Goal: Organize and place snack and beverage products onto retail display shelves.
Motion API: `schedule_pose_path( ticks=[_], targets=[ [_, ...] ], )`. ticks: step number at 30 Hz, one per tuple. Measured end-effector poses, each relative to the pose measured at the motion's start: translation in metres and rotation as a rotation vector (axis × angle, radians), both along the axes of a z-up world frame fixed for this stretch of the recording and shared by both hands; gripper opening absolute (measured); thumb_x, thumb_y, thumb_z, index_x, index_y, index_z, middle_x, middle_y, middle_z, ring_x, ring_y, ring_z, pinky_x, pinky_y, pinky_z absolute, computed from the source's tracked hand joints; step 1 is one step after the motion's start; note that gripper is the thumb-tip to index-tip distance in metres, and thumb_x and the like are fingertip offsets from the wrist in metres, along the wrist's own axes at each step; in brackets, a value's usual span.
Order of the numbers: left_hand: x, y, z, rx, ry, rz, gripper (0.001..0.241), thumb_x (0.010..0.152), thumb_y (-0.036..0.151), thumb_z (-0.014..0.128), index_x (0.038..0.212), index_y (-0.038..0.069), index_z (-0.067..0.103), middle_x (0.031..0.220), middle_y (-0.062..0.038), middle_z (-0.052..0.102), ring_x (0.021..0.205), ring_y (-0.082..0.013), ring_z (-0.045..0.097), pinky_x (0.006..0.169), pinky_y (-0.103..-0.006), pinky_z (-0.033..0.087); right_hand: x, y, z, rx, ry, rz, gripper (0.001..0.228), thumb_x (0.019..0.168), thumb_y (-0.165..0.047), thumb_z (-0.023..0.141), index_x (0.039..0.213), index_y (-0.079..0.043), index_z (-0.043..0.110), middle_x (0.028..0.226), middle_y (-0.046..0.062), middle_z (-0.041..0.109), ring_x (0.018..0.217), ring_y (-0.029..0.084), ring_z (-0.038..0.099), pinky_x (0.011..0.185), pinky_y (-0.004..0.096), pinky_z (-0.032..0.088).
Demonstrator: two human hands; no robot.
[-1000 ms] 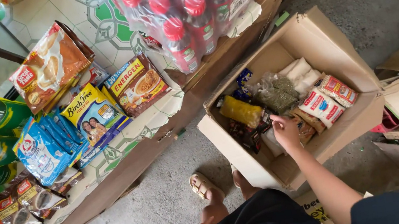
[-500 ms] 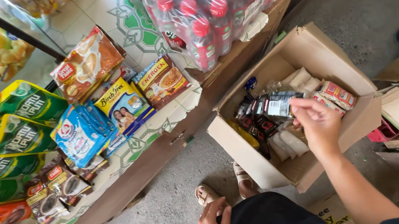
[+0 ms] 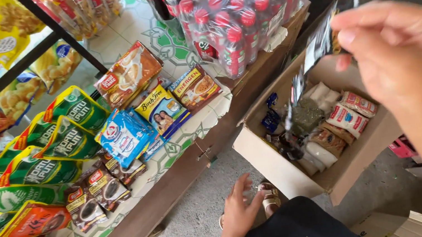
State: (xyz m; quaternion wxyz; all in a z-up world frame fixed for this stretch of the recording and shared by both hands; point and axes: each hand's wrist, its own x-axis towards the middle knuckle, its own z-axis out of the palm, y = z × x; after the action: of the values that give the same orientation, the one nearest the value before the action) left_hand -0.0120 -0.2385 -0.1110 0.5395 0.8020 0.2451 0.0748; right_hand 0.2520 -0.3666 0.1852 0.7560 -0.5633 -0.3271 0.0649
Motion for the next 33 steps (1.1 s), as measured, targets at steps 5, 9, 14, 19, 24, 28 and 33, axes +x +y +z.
schedule_pose_path(
  ticks=[5,9,14,19,24,28,33],
  targets=[
    [0.030,0.017,0.008,-0.014,-0.021,-0.063,0.091,0.080,0.040,0.084,0.153,0.014,0.037,0.137,-0.019,0.060,0.126,-0.0339,0.059,0.096,-0.0432,0.052,-0.004,0.008,0.055,0.048,-0.071,0.209,0.020,0.105,0.006,0.054,0.119,0.008,0.068,0.104,0.021,0.072,0.083,0.025,0.072,0.065,0.030,0.057],
    [0.057,0.027,0.025,0.048,-0.064,-0.075,0.105,0.078,0.040,0.088,0.158,0.013,0.027,0.148,-0.022,0.049,0.135,-0.0379,0.049,0.104,-0.0452,0.046,-0.008,0.013,0.083,0.109,-0.066,0.292,0.031,0.095,0.003,0.049,0.120,0.005,0.068,0.113,0.017,0.071,0.087,0.028,0.075,0.066,0.033,0.053],
    [0.079,0.036,0.085,-0.047,-0.428,0.104,0.111,0.076,0.035,0.090,0.160,0.004,0.023,0.154,-0.021,0.043,0.139,-0.0331,0.052,0.103,-0.0429,0.052,-0.064,0.023,0.114,-0.449,-0.804,0.042,0.033,0.084,0.001,0.069,0.118,-0.003,0.069,0.094,0.005,0.066,0.071,0.014,0.052,0.058,0.027,0.042],
    [0.067,0.037,0.121,-0.170,-0.680,0.119,0.090,0.084,0.021,0.085,0.153,0.001,0.031,0.142,-0.018,0.053,0.123,-0.0257,0.061,0.098,-0.0389,0.056,-0.096,0.066,0.058,-0.454,-0.870,0.344,0.027,0.084,0.000,0.076,0.108,-0.011,0.076,0.098,0.002,0.074,0.077,0.010,0.070,0.065,0.026,0.057],
    [0.047,0.031,0.113,-0.101,-0.608,0.149,0.031,0.099,0.009,0.068,0.127,-0.002,0.062,0.109,-0.012,0.074,0.101,-0.0187,0.073,0.086,-0.0346,0.061,-0.104,0.084,-0.006,-0.508,-0.669,0.545,0.023,0.087,-0.003,0.076,0.108,-0.011,0.078,0.090,0.002,0.075,0.074,0.014,0.069,0.064,0.030,0.055],
    [0.030,0.027,0.105,-0.307,-0.497,0.244,0.027,0.102,0.014,0.057,0.123,0.000,0.067,0.092,-0.008,0.073,0.084,-0.0146,0.070,0.071,-0.0337,0.058,-0.112,0.083,-0.054,-0.425,-0.530,0.531,0.043,0.091,-0.011,0.077,0.133,-0.011,0.068,0.113,0.007,0.074,0.099,0.020,0.074,0.086,0.032,0.059],
    [0.022,0.036,0.048,-0.838,-0.529,0.427,0.029,0.102,0.021,0.057,0.117,-0.001,0.069,0.094,-0.008,0.074,0.081,-0.0139,0.070,0.067,-0.0316,0.057,-0.116,0.073,-0.122,-0.414,-0.641,0.411,0.089,0.075,-0.028,0.092,0.149,-0.007,0.048,0.145,0.017,0.056,0.132,0.035,0.057,0.104,0.043,0.049]
  ],
)
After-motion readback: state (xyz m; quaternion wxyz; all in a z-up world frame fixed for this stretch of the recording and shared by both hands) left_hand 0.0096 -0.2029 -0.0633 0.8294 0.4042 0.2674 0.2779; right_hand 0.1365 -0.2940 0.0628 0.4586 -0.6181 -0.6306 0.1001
